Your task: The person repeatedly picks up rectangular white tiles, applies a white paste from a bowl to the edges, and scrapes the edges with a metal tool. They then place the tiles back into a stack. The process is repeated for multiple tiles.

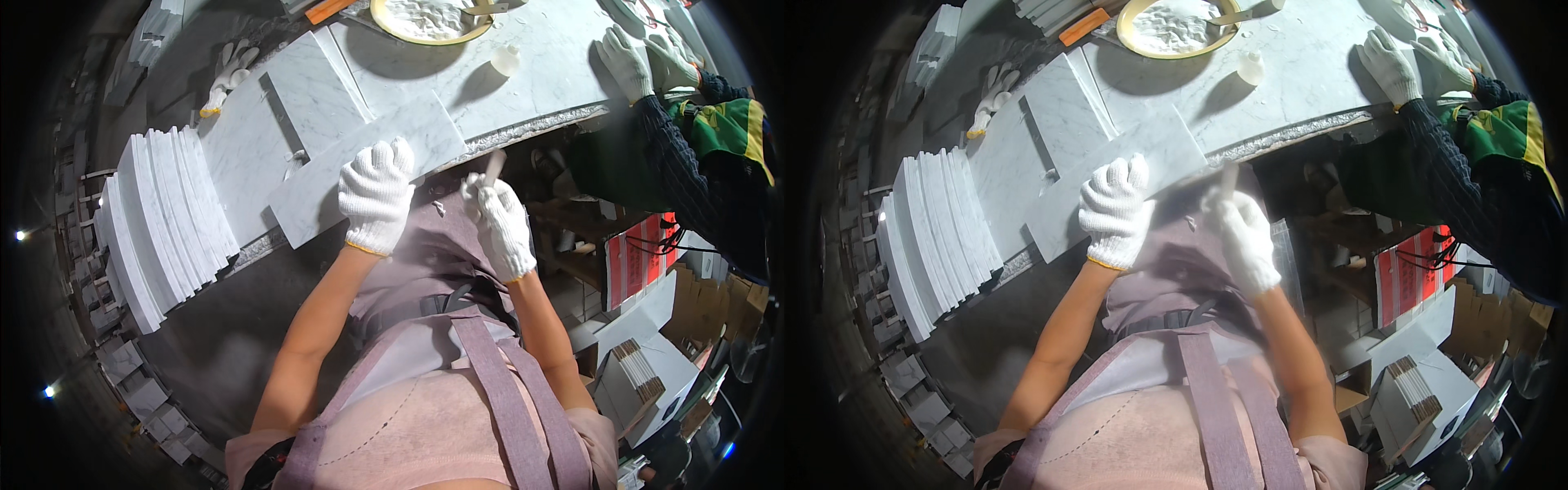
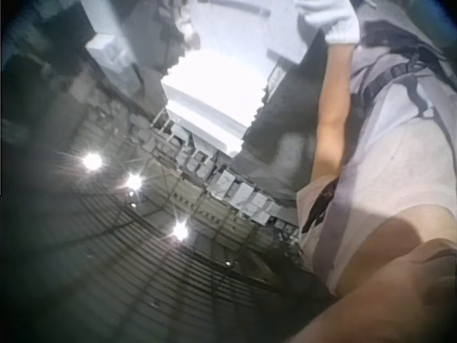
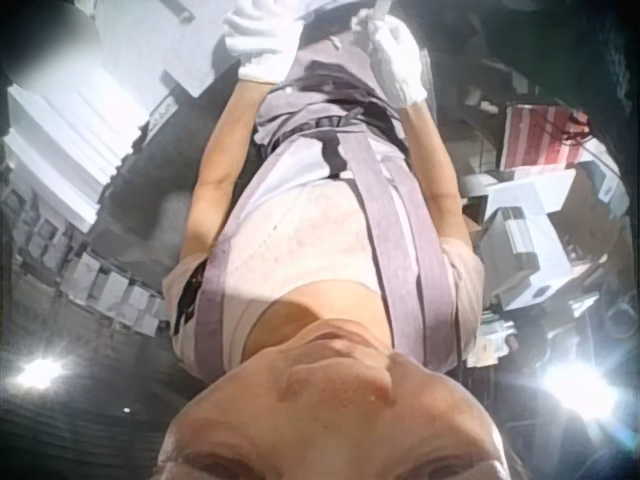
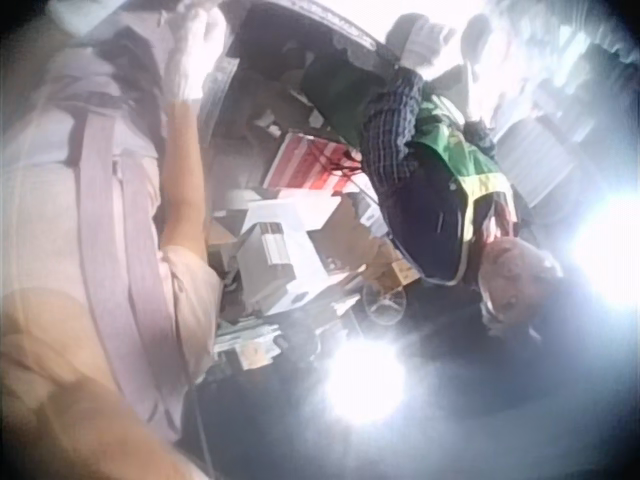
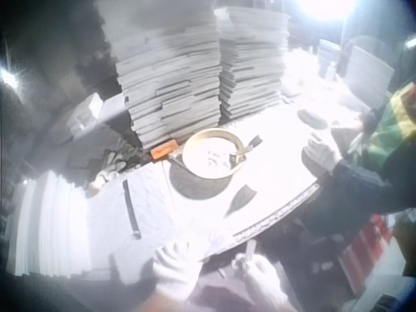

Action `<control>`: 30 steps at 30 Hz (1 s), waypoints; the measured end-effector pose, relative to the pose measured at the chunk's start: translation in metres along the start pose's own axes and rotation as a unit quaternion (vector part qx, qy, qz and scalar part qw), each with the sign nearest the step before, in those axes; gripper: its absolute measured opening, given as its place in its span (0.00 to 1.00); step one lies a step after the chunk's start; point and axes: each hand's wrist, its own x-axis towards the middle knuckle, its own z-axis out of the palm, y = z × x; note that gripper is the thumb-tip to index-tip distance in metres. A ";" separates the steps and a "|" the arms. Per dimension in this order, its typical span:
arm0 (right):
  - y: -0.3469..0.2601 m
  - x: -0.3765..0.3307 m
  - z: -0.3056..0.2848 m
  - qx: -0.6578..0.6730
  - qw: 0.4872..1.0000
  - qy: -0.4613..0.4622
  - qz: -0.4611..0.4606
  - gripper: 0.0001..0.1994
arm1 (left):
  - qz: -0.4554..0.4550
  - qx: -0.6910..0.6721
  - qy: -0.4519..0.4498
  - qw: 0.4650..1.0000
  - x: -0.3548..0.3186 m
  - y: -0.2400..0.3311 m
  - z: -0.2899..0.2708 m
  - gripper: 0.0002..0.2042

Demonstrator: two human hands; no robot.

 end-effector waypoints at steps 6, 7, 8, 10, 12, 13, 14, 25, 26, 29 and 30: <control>0.020 0.002 0.065 -0.059 0.993 -0.003 -0.104 0.13 | 0.026 -0.019 0.022 0.999 0.003 -0.003 0.002 0.31; 0.016 -0.014 0.060 -0.056 0.996 -0.071 -0.009 0.13 | 0.042 -0.037 0.025 0.998 0.002 -0.007 0.004 0.28; 0.019 -0.020 0.061 -0.201 0.970 -0.126 -0.053 0.13 | 0.060 -0.057 0.056 0.995 0.000 -0.014 0.006 0.26; 0.021 -0.028 0.059 -0.132 0.981 -0.137 -0.032 0.14 | 0.096 -0.129 0.030 0.987 -0.007 -0.037 0.009 0.32; 0.023 -0.024 0.053 -0.069 0.997 -0.039 0.013 0.16 | 0.057 -0.146 0.091 0.983 -0.011 -0.060 0.011 0.36; 0.022 -0.021 0.049 -0.063 0.997 -0.013 0.043 0.19 | 0.011 -0.130 0.092 0.987 -0.015 -0.075 0.009 0.36; 0.023 -0.017 0.048 -0.067 0.993 -0.024 0.091 0.19 | -0.034 -0.113 0.090 0.989 -0.017 -0.090 0.005 0.36; 0.033 0.003 0.087 -0.107 0.971 -0.179 0.120 0.17 | -0.291 -0.222 -0.250 0.896 -0.044 -0.107 -0.034 0.38; 0.033 0.003 0.089 -0.117 0.969 -0.179 0.121 0.16 | -0.282 -0.313 -0.280 0.863 -0.049 -0.109 -0.033 0.35; 0.035 -0.001 0.094 -0.072 0.983 -0.121 0.115 0.14 | -0.264 -0.557 -0.286 0.733 -0.068 -0.098 -0.027 0.19; 0.035 -0.002 0.097 -0.058 0.988 -0.108 0.093 0.13 | -0.258 -0.548 -0.243 0.758 -0.073 -0.083 -0.020 0.19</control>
